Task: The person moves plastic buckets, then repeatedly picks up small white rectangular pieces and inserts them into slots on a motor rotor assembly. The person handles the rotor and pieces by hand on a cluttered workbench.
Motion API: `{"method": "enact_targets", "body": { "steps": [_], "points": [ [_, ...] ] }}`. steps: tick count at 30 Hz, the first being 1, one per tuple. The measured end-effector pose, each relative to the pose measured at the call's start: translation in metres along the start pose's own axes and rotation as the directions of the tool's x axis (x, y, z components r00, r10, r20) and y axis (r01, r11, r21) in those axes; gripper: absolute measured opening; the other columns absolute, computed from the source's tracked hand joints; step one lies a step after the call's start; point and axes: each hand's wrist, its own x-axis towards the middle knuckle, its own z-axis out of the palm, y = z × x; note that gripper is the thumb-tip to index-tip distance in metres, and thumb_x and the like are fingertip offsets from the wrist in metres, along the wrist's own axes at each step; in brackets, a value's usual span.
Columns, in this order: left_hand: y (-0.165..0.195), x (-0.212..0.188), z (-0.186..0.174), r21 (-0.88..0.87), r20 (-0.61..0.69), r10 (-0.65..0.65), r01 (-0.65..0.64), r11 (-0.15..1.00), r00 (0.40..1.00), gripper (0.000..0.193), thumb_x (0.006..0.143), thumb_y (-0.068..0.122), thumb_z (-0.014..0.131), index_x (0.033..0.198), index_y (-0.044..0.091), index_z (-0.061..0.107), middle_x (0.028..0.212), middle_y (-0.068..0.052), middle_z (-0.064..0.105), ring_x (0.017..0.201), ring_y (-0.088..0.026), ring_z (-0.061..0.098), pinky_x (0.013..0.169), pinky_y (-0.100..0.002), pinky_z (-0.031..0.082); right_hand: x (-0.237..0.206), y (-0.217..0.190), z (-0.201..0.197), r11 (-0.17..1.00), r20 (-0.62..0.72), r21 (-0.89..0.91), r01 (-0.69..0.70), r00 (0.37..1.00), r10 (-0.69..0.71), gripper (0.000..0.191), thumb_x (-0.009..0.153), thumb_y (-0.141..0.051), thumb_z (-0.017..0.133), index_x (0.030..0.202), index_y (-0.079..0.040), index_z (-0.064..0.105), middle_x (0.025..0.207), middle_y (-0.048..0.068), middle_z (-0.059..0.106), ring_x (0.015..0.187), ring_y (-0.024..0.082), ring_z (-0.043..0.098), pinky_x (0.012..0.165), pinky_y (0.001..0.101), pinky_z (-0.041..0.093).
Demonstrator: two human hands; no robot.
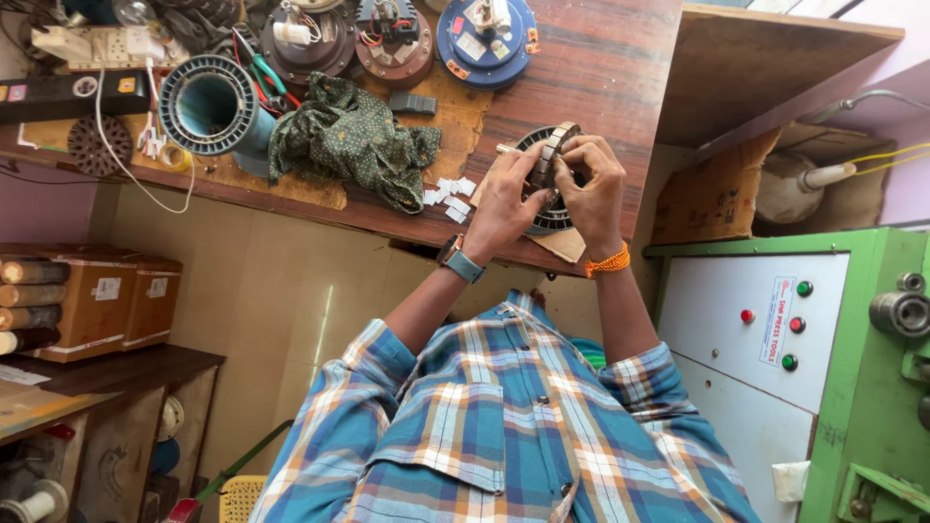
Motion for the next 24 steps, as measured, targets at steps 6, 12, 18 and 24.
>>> {"method": "enact_targets", "body": {
  "steps": [6,12,18,24],
  "points": [
    [-0.007,0.0,0.006,-0.058,0.005,-0.032,0.033,0.998,0.999,0.071,0.083,0.008,0.081,0.147,0.005,0.051,0.116,-0.016,0.061,0.105,-0.029,0.064,0.089,-0.039,0.054,-0.005,0.011,-0.01,0.997,0.015,-0.058,0.042,0.999,-0.041,0.011,0.096,0.0,0.075,0.105,0.003,0.07,0.11,0.01,0.07,0.094,0.014,0.07,0.08,0.0287,0.058],
    [-0.014,-0.001,0.012,-0.28,-0.023,-0.103,0.093,0.955,0.994,0.065,0.084,0.012,0.083,0.143,0.008,0.057,0.122,-0.012,0.068,0.108,-0.021,0.069,0.085,-0.032,0.06,-0.028,0.027,0.011,0.961,-0.197,0.255,-0.108,0.967,0.161,0.016,0.1,-0.006,0.073,0.114,0.001,0.069,0.106,0.006,0.073,0.097,0.011,0.069,0.085,0.0259,0.057],
    [-0.016,-0.003,0.012,-0.187,-0.045,-0.007,-0.002,0.982,0.999,0.067,0.085,0.013,0.081,0.146,0.007,0.054,0.124,-0.014,0.065,0.104,-0.023,0.066,0.083,-0.032,0.059,-0.028,0.033,0.01,0.995,-0.239,0.064,-0.072,0.967,0.086,0.011,0.097,-0.005,0.078,0.104,0.002,0.075,0.096,0.007,0.075,0.087,0.01,0.068,0.077,0.0251,0.057],
    [-0.012,-0.008,0.014,-0.098,-0.031,-0.021,0.018,0.995,0.999,0.066,0.089,0.013,0.079,0.148,0.006,0.053,0.114,-0.015,0.067,0.102,-0.026,0.067,0.092,-0.038,0.054,-0.019,0.016,0.006,0.993,-0.188,-0.109,0.042,0.98,-0.062,0.01,0.095,-0.003,0.079,0.104,0.002,0.077,0.095,0.009,0.077,0.084,0.013,0.071,0.077,0.0262,0.057]
  ]
}}
